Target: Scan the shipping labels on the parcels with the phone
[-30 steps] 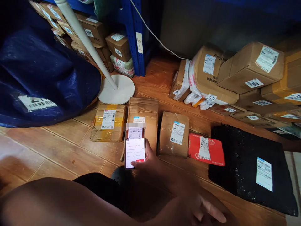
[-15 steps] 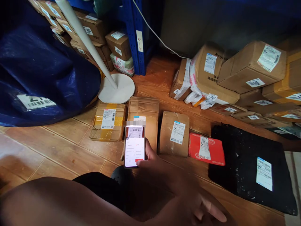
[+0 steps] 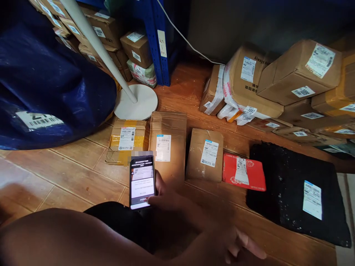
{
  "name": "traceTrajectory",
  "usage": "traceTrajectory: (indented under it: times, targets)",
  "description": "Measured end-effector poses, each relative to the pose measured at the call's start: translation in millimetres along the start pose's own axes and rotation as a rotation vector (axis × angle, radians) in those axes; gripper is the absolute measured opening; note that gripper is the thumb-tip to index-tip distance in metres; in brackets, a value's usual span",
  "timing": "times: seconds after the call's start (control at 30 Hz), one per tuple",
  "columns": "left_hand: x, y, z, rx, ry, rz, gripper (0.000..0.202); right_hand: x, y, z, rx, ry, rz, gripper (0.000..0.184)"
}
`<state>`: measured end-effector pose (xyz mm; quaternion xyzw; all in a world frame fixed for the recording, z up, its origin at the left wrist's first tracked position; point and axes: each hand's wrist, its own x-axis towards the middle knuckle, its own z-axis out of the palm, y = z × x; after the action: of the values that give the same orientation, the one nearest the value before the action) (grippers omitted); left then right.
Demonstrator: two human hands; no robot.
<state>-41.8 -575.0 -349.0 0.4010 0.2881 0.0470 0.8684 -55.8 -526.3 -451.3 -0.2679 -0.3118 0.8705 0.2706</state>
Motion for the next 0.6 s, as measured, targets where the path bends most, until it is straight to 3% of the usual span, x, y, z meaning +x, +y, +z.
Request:
traceTrajectory:
  times: [0.23, 0.43, 0.53, 0.6]
  targets:
    - [8, 9, 5.6, 0.002, 0.106, -0.198, 0.037, 11, 6, 3, 0.146, 0.058, -0.01, 0.079]
    - [5, 5, -4.4, -0.06, 0.032, -0.163, 0.036, 7, -5, -2, 0.051, 0.037, -0.037, 0.074]
    - [18, -8, 3.6, -0.077, 0.096, -0.146, 0.045, 6, -6, -6, -0.009, 0.056, -0.027, 0.075]
    - [32, -20, 11.3, -0.104, 0.069, -0.074, 0.051, 6, -5, -8, -0.033, 0.084, -0.01, 0.073]
